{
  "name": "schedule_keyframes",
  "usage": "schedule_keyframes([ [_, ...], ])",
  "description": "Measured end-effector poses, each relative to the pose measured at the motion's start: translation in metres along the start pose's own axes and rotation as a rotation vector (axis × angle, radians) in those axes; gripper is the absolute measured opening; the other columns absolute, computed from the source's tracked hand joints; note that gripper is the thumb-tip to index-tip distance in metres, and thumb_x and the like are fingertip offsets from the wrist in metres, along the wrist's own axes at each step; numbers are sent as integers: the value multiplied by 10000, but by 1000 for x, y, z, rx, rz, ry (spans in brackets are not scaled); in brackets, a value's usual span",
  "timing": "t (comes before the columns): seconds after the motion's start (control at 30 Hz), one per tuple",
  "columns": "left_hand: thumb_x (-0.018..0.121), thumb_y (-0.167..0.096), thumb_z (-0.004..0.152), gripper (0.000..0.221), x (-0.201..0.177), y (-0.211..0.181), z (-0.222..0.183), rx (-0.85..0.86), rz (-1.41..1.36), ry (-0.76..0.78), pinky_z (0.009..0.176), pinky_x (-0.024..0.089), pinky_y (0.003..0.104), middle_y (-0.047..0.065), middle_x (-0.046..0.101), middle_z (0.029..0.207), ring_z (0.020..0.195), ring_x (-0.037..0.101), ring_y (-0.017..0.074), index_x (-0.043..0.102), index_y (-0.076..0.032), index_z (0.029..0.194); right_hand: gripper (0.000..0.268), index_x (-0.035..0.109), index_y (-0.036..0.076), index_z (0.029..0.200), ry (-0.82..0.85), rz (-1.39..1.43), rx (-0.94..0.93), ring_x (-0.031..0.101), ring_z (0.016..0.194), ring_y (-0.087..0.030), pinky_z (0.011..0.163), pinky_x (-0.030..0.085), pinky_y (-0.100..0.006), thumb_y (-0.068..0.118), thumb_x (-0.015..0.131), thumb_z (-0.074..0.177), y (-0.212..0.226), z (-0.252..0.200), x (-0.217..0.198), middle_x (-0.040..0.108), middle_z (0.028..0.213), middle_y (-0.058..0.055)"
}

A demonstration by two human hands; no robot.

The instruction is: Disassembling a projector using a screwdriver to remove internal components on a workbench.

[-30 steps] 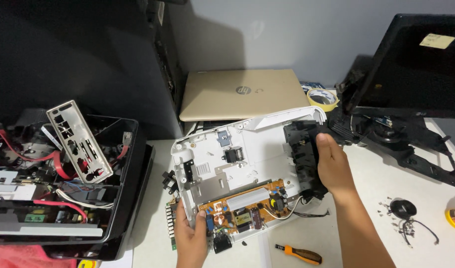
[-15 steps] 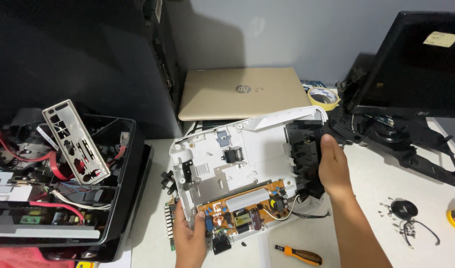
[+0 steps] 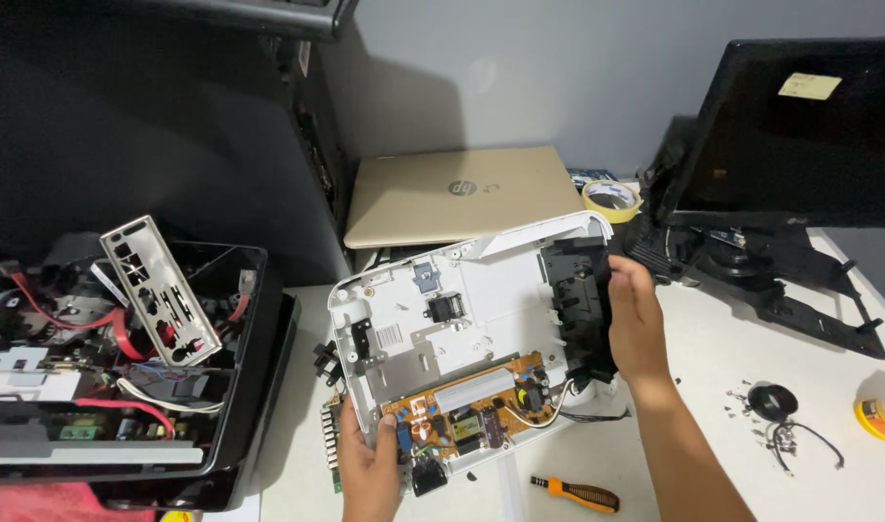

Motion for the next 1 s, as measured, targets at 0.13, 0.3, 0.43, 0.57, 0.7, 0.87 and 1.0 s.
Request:
schedule_keyframes([
  [0.13,539,-96,973,577,1,-1,-1,-10,-27,-9,934,580,349,107,695,1268,1044,675,216,448,-145,1541,670,445,156,1527,-13,-23,-9,533,1225,-184,1039,421,-326,245,657,898,16,-10,2,553,1407,-66],
  [0.3,554,-115,964,609,0,3,1,-9,-8,-38,997,500,331,91,699,1285,1115,655,212,436,-159,1560,772,404,214,1585,30,-221,-34,371,463,-133,630,444,-286,289,682,869,19,-14,6,648,1413,21],
  [0.43,558,-118,970,600,-1,7,1,-32,-19,-39,828,552,336,121,724,1179,922,672,224,451,-164,1559,773,350,189,1589,49,-356,-64,499,941,-267,869,464,-406,322,635,883,19,-16,14,590,1443,-33],
  [0.57,573,-124,942,619,0,-5,-3,-10,30,-49,928,548,334,103,739,1242,1034,705,225,470,-164,1550,821,202,205,1630,91,-505,92,574,1249,-444,955,474,-534,358,578,917,33,-16,18,542,1501,-134],
  [0.7,588,-139,910,618,0,2,0,65,40,-63,946,522,308,83,724,1289,1120,689,208,503,-151,1523,819,256,214,1630,64,-430,147,555,1314,-365,1017,454,-465,367,597,901,37,-20,16,557,1500,-82],
  [0.87,637,-181,872,653,-2,14,6,88,38,-116,742,567,300,92,792,1154,903,729,212,538,-152,1516,839,325,217,1620,12,-360,131,594,1282,-295,1038,460,-392,349,648,856,33,-18,15,615,1444,-64],
  [1.0,654,-285,854,674,-8,32,15,141,156,-166,529,330,219,0,772,934,523,415,101,566,-223,1519,847,368,214,1602,-34,-299,137,624,1252,-285,1049,458,-382,342,694,832,33,-14,9,656,1382,-94],
])
Point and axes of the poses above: each hand's wrist, its own z-axis towards the middle knuckle, its own x-axis out of the palm, y = z × x, the point moved 4 cm from there along z, towards the middle knuckle
